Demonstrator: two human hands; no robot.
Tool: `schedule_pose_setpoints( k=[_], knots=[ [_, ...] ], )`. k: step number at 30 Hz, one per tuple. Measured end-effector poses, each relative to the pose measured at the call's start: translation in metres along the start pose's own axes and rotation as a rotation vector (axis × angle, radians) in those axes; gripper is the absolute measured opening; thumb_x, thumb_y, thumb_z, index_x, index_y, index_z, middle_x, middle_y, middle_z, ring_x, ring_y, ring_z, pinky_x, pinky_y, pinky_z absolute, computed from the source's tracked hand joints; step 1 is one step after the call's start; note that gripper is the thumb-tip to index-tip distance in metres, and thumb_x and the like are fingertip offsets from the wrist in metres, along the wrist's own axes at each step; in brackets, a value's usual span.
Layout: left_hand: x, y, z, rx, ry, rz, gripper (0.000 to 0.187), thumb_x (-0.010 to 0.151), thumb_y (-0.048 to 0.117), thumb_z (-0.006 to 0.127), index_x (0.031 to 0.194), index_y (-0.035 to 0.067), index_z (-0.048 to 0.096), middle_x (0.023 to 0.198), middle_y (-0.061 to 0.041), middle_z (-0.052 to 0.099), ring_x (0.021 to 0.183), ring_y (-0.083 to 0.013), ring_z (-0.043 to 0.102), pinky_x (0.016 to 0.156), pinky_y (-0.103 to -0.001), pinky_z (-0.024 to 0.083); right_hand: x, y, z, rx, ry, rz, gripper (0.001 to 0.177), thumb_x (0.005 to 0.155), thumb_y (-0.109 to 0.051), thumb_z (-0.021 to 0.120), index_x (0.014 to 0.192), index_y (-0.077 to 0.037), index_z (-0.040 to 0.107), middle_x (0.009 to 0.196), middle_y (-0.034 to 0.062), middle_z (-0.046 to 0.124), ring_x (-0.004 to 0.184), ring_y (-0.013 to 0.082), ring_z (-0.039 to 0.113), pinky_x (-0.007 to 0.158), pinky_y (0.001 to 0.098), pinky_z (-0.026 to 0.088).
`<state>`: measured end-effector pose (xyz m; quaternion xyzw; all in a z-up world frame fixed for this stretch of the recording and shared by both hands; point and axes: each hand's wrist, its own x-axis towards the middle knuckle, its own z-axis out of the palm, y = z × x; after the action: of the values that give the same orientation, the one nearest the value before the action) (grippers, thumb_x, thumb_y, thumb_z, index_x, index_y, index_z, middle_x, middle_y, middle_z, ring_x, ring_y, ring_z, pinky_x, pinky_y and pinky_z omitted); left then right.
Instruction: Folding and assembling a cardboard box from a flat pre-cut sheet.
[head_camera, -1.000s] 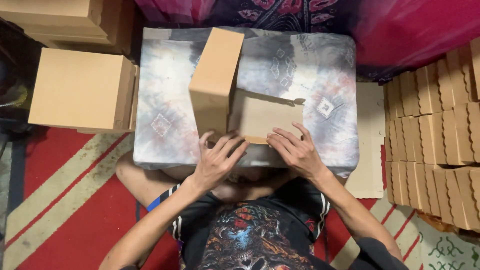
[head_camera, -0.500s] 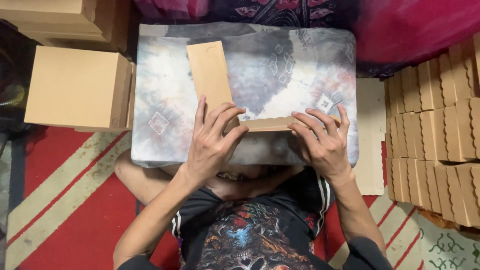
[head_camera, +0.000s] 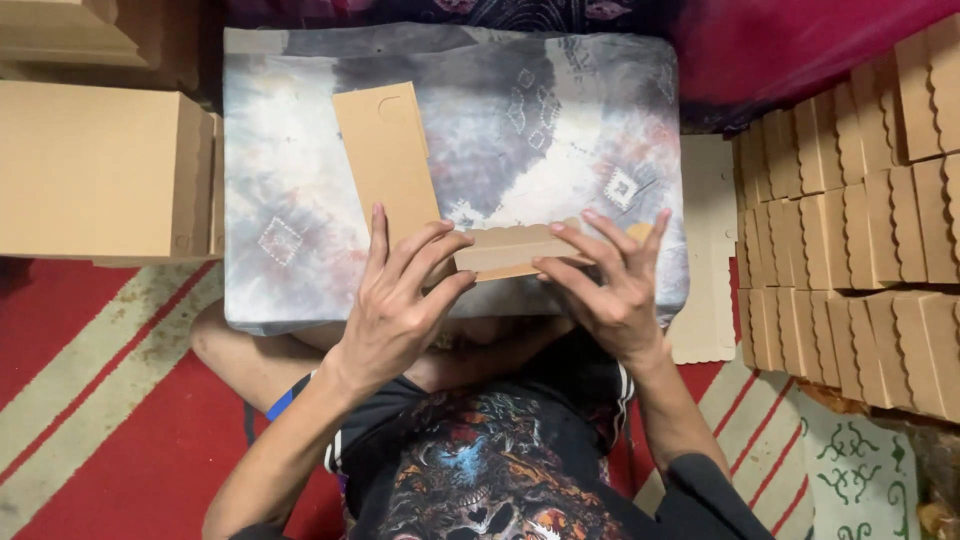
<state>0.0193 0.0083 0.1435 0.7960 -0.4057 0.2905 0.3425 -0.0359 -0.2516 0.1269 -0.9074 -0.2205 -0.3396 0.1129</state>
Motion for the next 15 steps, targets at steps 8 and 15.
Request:
schedule_pose_setpoints(
  k=[8, 15],
  knots=[
    [-0.004, -0.009, -0.028, 0.033, -0.112, -0.035, 0.009, 0.100, 0.013, 0.069, 0.094, 0.007, 0.072, 0.127, -0.014, 0.069, 0.127, -0.0358, 0.062, 0.116, -0.073, 0.021, -0.013, 0.025, -0.034, 0.062, 0.003, 0.091, 0.010, 0.098, -0.019, 0.076, 0.105, -0.016, 0.082, 0.123, 0.0121, 0.067, 0.124, 0.0357, 0.056, 0.125, 0.0586, 0.027],
    [0.003, 0.015, 0.007, 0.118, -0.174, 0.000, 0.006, 0.091, 0.010, 0.078, 0.095, 0.006, 0.075, 0.132, -0.017, 0.067, 0.132, -0.0375, 0.057, 0.111, -0.080, 0.014, -0.028, 0.011, -0.017, 0.052, 0.031, 0.099, 0.009, 0.094, -0.019, 0.080, 0.103, -0.018, 0.083, 0.096, -0.0006, 0.070, 0.094, 0.0214, 0.062, 0.102, 0.0463, 0.047]
  ],
)
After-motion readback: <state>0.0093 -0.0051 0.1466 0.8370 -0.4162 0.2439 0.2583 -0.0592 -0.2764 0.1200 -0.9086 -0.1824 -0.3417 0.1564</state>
